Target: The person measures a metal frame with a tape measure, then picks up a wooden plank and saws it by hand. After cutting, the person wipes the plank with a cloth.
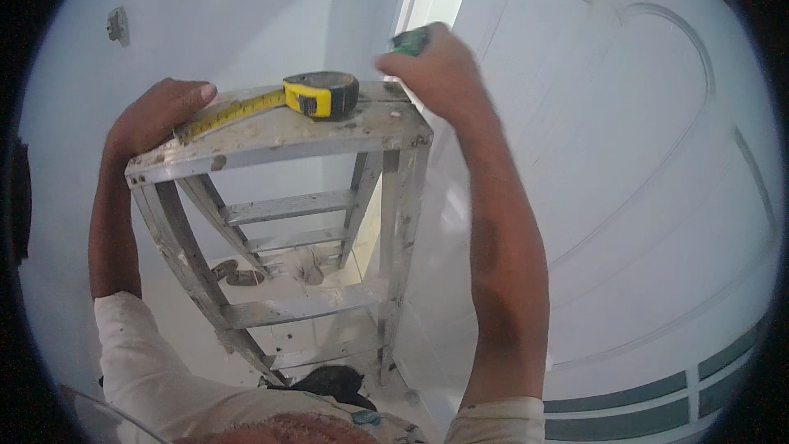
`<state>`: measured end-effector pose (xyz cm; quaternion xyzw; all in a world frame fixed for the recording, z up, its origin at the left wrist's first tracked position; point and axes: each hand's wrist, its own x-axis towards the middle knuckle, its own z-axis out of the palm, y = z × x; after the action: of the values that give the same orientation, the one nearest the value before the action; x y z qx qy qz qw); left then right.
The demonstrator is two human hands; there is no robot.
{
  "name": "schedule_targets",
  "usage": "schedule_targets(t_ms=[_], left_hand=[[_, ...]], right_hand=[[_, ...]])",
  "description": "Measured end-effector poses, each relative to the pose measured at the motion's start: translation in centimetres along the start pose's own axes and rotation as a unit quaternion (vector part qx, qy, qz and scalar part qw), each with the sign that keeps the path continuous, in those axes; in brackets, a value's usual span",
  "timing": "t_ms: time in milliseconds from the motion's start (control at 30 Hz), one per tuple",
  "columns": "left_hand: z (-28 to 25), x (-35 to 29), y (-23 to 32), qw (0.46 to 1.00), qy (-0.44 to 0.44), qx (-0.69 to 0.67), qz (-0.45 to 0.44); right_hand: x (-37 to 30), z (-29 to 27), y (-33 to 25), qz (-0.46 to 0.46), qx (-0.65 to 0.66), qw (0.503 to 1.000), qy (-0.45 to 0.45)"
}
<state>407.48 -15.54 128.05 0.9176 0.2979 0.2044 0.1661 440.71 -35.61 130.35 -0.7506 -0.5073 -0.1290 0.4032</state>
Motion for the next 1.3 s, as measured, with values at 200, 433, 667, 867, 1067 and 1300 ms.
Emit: schedule_targets(t_ms=[200,433,667,867,1067,1300], left_hand=[[-0.2,-0.1,-0.2,1.000,-0.003,0.015,-0.016],[-0.1,-0.8,1.4,0.999,0.004,0.047,-0.006],[-2.7,-0.5,1.7,1.000,0.002,0.004,0.004],[-2.5,1.0,2.2,0.998,0.011,-0.053,0.037],[-3.4,1.4,2.0,0.998,-0.001,-0.034,0.045],[-3.5,2.4,2.0,0.997,-0.010,-0.055,0.053]], right_hand=[[3.2,4.1,-2.1,-0.009,-0.087,0.988,-0.125],[2.4,5.2,-0.9,-0.010,-0.119,0.986,-0.118],[2.6,3.8,-3.5,-0.001,-0.126,0.983,-0.134],[2.4,3.1,-2.6,0.006,-0.114,0.987,-0.110],[3.1,2.6,-3.8,0.005,-0.081,0.993,-0.083],[3.5,2.6,-3.2,-0.001,-0.078,0.993,-0.091]])
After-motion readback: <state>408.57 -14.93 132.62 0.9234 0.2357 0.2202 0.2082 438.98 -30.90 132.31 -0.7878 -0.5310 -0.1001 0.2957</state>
